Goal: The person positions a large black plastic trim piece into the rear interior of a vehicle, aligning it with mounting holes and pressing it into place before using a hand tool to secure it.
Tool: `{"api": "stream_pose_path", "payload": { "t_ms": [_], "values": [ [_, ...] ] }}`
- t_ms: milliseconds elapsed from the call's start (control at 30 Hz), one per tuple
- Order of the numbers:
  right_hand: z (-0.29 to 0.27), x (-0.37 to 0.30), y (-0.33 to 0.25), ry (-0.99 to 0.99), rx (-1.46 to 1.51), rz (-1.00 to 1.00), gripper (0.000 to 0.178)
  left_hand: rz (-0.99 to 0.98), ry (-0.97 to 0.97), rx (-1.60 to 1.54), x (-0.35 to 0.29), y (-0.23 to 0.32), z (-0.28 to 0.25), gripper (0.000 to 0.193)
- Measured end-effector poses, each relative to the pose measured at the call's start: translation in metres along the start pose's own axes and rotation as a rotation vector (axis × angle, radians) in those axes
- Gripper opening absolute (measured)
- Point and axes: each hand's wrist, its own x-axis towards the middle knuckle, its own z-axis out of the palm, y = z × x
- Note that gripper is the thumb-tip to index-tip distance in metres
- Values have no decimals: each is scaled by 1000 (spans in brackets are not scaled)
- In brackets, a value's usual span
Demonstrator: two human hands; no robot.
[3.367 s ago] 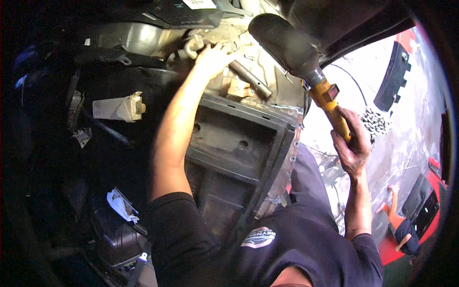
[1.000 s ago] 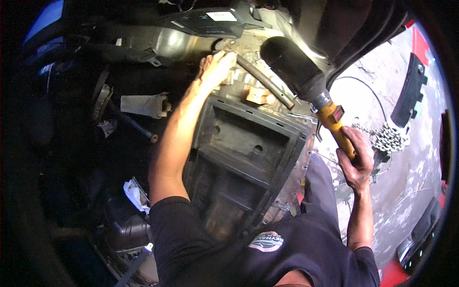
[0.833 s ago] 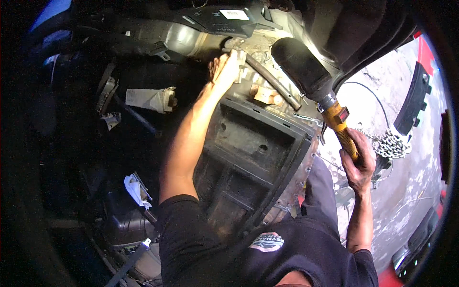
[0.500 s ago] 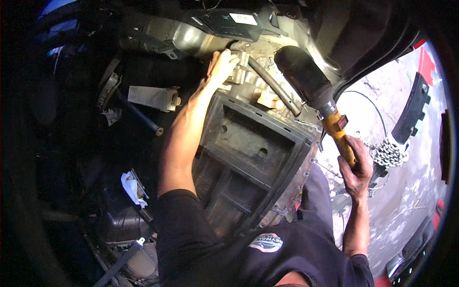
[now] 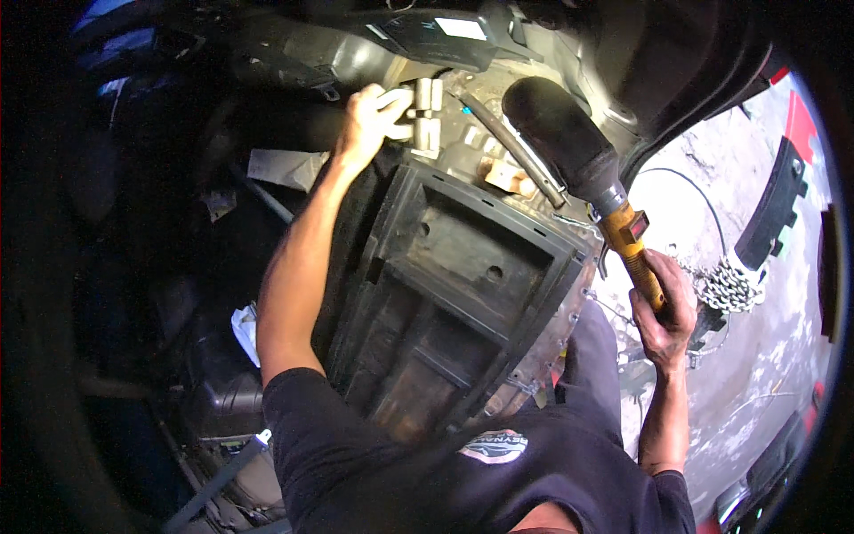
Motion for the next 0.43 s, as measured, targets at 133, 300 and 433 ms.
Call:
{"api": "stream_pose_path", "payload": {
  "t_ms": [133,300,433],
  "values": [
    [-1,-4,3,14,-1,-23,52,23,79,218,-5,-3,-29,29],
    [-2,-7,6,11,-18,-2,52,128,137,248,-1,15,-30,21],
    [2,-3,7,-28,18,-1,54,152,197,271,-2,0,-45,22]
  ]
}}
